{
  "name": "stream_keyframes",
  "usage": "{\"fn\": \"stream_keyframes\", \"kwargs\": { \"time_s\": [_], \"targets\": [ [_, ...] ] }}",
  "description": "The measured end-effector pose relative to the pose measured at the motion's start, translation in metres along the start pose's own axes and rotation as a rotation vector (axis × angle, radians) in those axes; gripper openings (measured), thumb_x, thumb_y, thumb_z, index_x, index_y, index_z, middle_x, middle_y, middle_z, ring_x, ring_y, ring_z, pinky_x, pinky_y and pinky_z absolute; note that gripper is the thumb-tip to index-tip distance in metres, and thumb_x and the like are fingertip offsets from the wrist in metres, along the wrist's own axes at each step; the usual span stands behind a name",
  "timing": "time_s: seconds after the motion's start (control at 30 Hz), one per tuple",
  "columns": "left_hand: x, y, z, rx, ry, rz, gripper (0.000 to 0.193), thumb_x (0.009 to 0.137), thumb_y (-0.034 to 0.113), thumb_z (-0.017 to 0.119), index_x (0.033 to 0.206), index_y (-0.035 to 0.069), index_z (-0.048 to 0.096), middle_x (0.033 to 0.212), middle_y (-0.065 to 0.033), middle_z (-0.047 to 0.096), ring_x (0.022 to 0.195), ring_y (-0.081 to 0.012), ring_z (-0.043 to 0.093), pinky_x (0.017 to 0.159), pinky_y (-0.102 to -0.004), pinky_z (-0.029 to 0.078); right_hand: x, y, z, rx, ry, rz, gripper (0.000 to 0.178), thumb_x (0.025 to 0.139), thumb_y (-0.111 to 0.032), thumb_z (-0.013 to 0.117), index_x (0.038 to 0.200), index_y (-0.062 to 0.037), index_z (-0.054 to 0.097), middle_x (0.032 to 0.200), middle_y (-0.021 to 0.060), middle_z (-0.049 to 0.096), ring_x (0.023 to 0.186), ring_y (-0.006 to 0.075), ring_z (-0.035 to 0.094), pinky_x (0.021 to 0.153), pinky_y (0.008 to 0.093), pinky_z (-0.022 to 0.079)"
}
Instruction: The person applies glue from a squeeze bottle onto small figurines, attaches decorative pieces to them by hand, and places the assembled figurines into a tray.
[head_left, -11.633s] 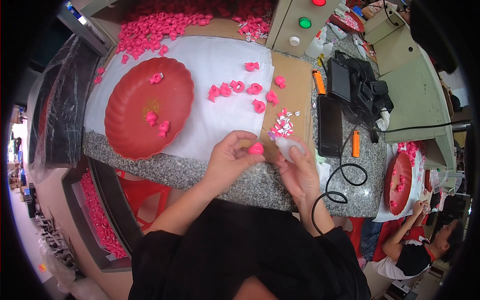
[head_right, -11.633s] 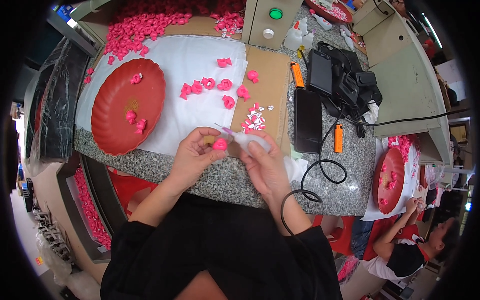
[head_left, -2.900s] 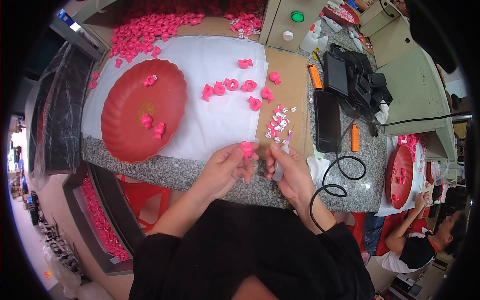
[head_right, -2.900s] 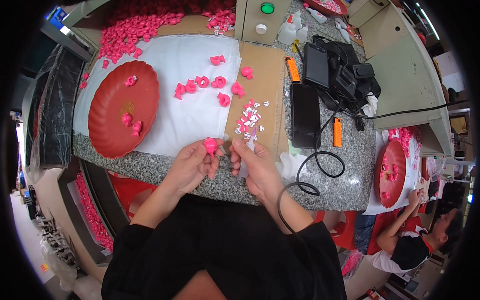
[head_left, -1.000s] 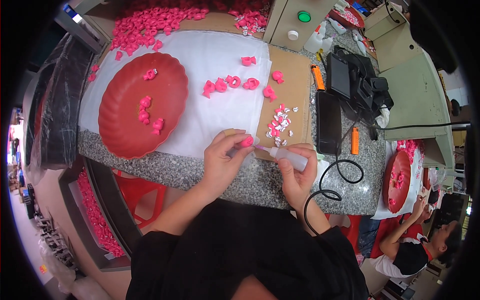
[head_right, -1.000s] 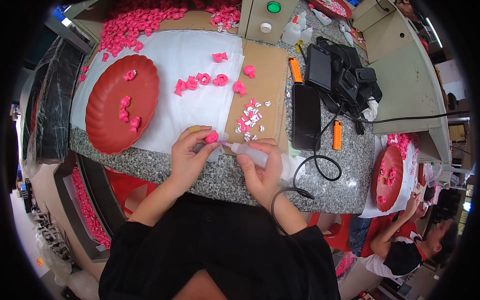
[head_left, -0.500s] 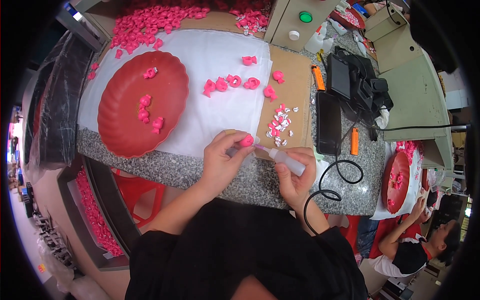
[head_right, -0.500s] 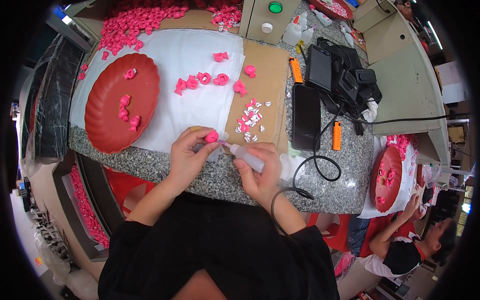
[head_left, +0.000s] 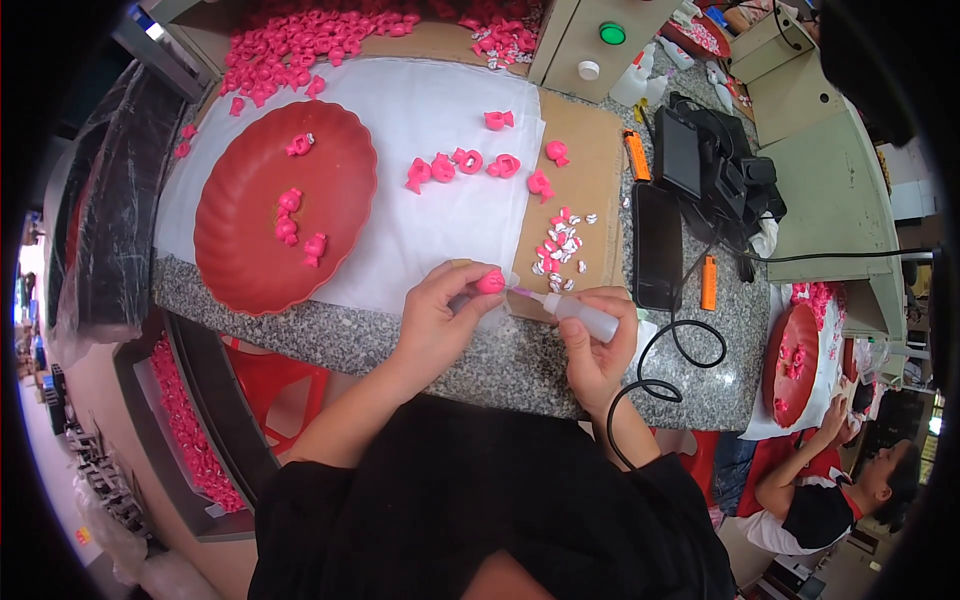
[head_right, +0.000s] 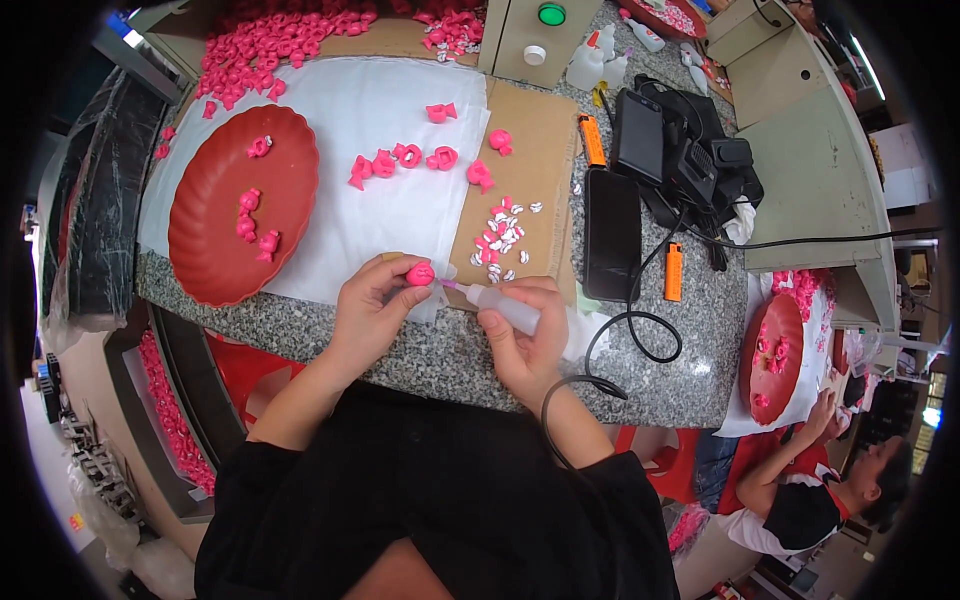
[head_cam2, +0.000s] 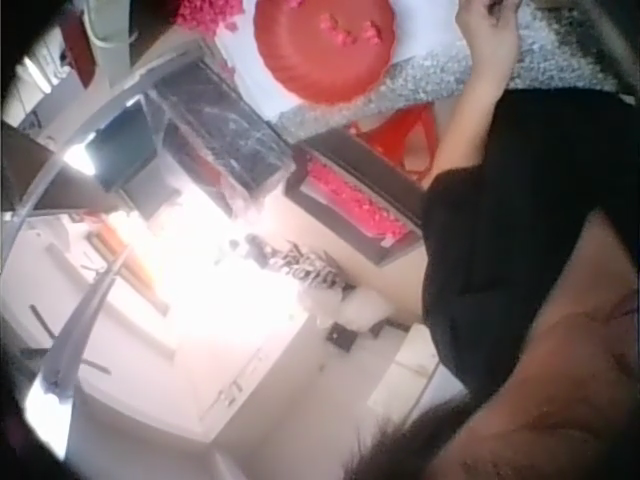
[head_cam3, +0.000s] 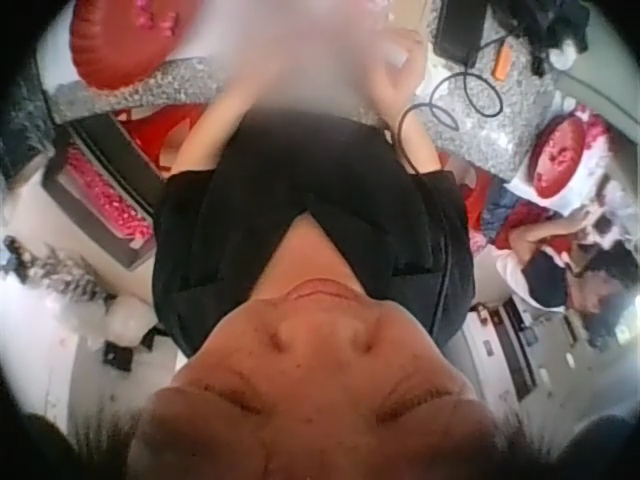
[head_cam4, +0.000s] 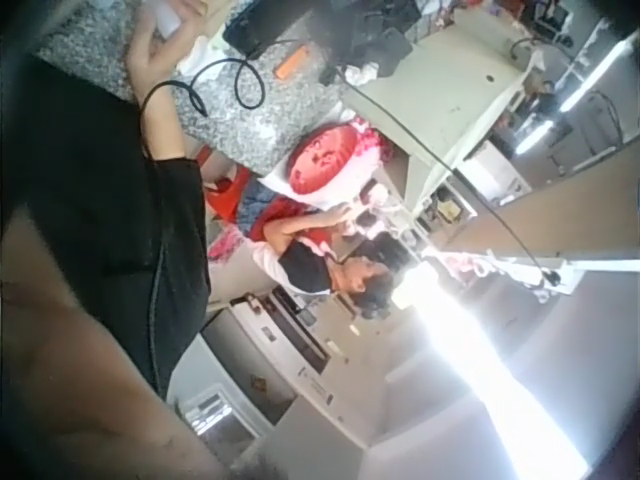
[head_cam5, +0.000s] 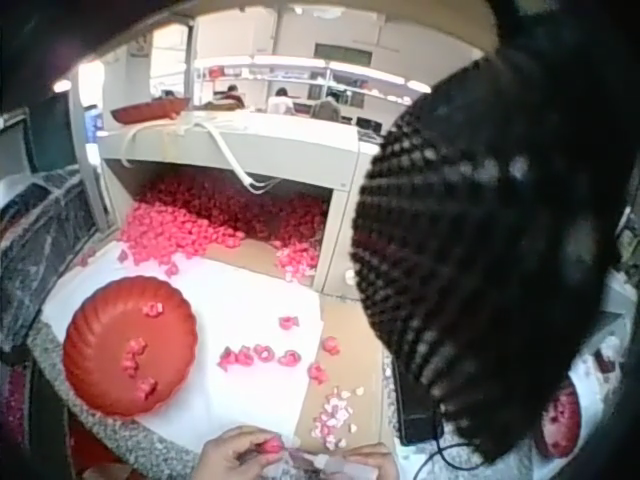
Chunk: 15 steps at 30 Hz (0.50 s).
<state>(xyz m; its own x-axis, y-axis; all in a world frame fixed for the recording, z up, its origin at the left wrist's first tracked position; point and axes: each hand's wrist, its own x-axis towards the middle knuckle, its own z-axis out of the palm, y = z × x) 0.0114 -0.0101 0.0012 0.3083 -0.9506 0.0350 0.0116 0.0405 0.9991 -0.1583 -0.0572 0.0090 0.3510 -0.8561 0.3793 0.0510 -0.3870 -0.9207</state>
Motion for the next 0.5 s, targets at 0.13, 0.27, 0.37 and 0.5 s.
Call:
{"fn": "stream_keyframes", "kwargs": {
  "time_s": [0.13, 0.27, 0.37, 0.5],
  "targets": [
    [0.001, 0.005, -0.005, 0.063, -0.097, -0.047, 0.026, 0.078, -0.006, 0.052, 0.103, -0.002, 0.053, 0.094, -0.0056, 0.051, 0.087, -0.0112, 0.052, 0.076, -0.0219, 0.043, 0.002, -0.001, -0.001, 0.06, -0.011, 0.041, 0.024, 0.079, -0.004, 0.056, 0.096, -0.0005, 0.041, 0.094, 0.0111, 0.045, 0.084, 0.0165, 0.049, 0.074, 0.0251, 0.041],
    [0.002, 0.008, -0.008, 0.138, -0.148, -0.045, 0.029, 0.08, -0.004, 0.05, 0.108, 0.0, 0.053, 0.093, -0.0049, 0.051, 0.085, -0.0108, 0.05, 0.075, -0.0216, 0.041, 0.004, -0.002, -0.001, 0.066, -0.016, 0.063, 0.024, 0.079, -0.003, 0.056, 0.097, -0.0007, 0.04, 0.095, 0.0111, 0.045, 0.085, 0.0167, 0.049, 0.075, 0.0253, 0.041],
    [0.002, 0.009, -0.009, 0.182, -0.165, -0.029, 0.03, 0.081, -0.002, 0.049, 0.11, 0.002, 0.053, 0.092, -0.005, 0.052, 0.084, -0.011, 0.05, 0.073, -0.0218, 0.04, 0.004, -0.002, -0.002, 0.067, -0.019, 0.067, 0.024, 0.079, -0.003, 0.056, 0.097, -0.0008, 0.04, 0.095, 0.0111, 0.045, 0.085, 0.0168, 0.049, 0.076, 0.0255, 0.041],
    [0.003, 0.011, -0.009, 0.22, -0.173, -0.005, 0.029, 0.081, -0.001, 0.049, 0.11, 0.002, 0.053, 0.092, -0.0059, 0.053, 0.082, -0.0116, 0.05, 0.071, -0.0223, 0.04, 0.004, -0.002, -0.001, 0.077, -0.025, 0.07, 0.023, 0.079, -0.003, 0.056, 0.097, -0.0007, 0.041, 0.094, 0.011, 0.045, 0.084, 0.0165, 0.049, 0.075, 0.0253, 0.041]
  ]
}}
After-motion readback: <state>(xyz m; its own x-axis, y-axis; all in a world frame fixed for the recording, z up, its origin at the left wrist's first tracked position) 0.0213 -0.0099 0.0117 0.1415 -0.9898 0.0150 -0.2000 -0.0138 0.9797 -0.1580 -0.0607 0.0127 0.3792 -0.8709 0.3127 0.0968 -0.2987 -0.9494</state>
